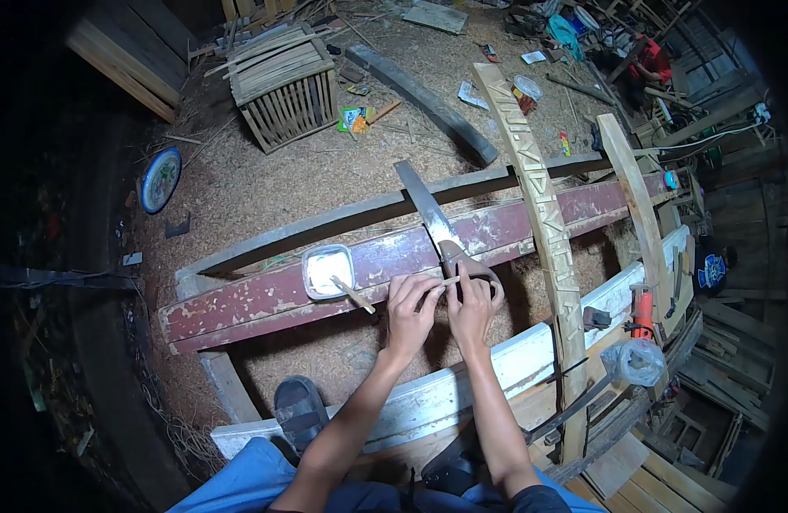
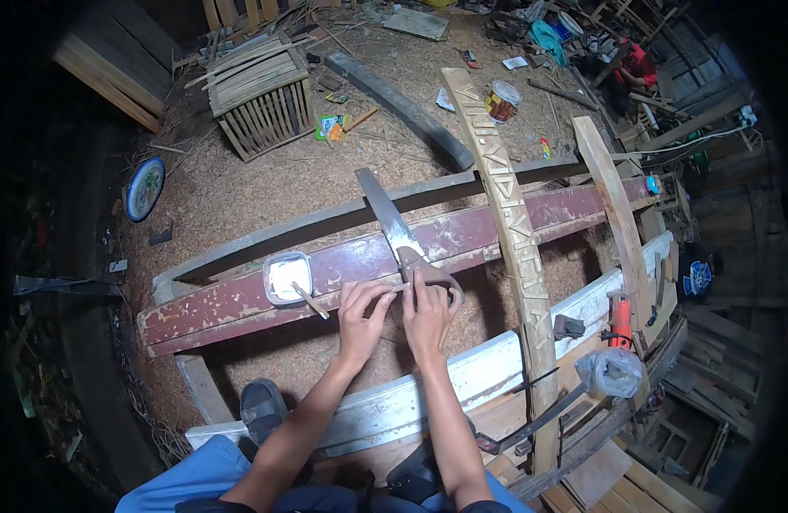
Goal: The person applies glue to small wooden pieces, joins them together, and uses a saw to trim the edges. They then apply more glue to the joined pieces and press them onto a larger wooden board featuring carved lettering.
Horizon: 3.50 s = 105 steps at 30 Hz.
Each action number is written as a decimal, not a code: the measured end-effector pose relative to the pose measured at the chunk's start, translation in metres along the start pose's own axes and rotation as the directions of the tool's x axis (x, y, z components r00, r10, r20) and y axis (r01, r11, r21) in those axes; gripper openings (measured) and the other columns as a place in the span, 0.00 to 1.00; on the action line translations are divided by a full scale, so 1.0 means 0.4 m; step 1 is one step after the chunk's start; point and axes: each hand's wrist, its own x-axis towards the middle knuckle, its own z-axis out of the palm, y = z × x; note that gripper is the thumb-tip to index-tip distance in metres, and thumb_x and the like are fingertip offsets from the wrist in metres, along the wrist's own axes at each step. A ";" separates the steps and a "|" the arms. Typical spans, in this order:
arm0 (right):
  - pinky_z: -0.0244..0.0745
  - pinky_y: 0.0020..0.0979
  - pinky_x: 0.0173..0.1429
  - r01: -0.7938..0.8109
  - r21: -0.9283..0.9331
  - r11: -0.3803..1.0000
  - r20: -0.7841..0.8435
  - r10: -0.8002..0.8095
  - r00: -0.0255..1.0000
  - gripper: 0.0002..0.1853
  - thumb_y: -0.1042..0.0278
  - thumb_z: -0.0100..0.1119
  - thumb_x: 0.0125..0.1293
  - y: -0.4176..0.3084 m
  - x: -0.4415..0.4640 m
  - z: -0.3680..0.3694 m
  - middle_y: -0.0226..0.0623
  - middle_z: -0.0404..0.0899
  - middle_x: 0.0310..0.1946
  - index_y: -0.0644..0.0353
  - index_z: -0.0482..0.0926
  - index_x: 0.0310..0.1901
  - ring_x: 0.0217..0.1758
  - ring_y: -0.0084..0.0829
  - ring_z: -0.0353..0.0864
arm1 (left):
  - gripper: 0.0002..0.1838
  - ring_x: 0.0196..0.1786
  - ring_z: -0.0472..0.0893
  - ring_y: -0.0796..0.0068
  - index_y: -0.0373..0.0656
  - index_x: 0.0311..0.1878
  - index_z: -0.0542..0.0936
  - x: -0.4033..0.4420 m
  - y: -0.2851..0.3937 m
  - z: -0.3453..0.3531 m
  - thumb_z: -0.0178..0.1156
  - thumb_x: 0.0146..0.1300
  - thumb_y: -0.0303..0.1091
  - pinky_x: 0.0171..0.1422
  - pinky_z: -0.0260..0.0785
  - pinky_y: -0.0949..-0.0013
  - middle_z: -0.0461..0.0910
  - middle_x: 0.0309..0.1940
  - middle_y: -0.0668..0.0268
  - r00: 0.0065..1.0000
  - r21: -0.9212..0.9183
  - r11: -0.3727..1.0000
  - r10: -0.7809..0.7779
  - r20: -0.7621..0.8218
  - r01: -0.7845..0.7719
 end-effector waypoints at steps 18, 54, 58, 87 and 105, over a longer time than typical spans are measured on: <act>0.72 0.37 0.42 0.022 0.822 0.570 0.021 -0.068 0.997 0.16 0.61 0.57 0.82 -0.181 0.147 -0.532 0.44 0.78 0.31 0.68 0.80 0.40 0.34 0.38 0.77 | 0.09 0.42 0.82 0.61 0.35 0.49 0.82 0.247 0.365 -0.238 0.69 0.69 0.26 0.48 0.75 0.62 0.84 0.41 0.58 0.860 -0.200 0.923 0.380 0.340 -0.329; 0.59 0.22 0.38 -0.072 0.972 -0.223 0.043 -0.132 0.990 0.19 0.56 0.50 0.86 -0.278 0.109 -0.693 0.19 0.67 0.29 0.58 0.74 0.34 0.33 0.13 0.62 | 0.18 0.43 0.70 0.83 0.34 0.49 0.78 0.263 0.676 -0.398 0.53 0.85 0.43 0.48 0.68 0.72 0.77 0.38 0.70 0.685 -0.217 0.958 0.032 0.728 0.186; 0.56 0.22 0.37 -0.108 0.974 -0.201 0.077 -0.156 0.985 0.19 0.56 0.52 0.85 -0.273 0.110 -0.693 0.18 0.67 0.29 0.58 0.76 0.33 0.33 0.12 0.60 | 0.18 0.42 0.72 0.83 0.33 0.51 0.80 0.268 0.672 -0.412 0.53 0.85 0.42 0.47 0.69 0.72 0.80 0.39 0.69 0.698 -0.164 0.978 0.026 0.715 0.131; 0.66 0.20 0.35 -0.126 0.992 -0.009 0.125 -0.096 0.988 0.15 0.59 0.61 0.81 -0.199 0.117 -0.683 0.26 0.83 0.31 0.63 0.85 0.42 0.31 0.13 0.73 | 0.10 0.46 0.83 0.71 0.34 0.51 0.83 0.247 0.631 -0.385 0.61 0.78 0.32 0.54 0.74 0.67 0.84 0.42 0.60 0.885 -0.151 0.986 0.130 0.447 -0.069; 0.76 0.23 0.43 -0.086 0.991 -0.099 0.085 -0.014 0.996 0.11 0.70 0.63 0.78 -0.171 0.111 -0.691 0.31 0.84 0.35 0.66 0.84 0.55 0.36 0.18 0.81 | 0.13 0.56 0.82 0.76 0.35 0.57 0.82 0.226 0.608 -0.275 0.60 0.80 0.34 0.63 0.74 0.68 0.84 0.50 0.63 0.861 -0.139 0.990 0.067 0.504 0.004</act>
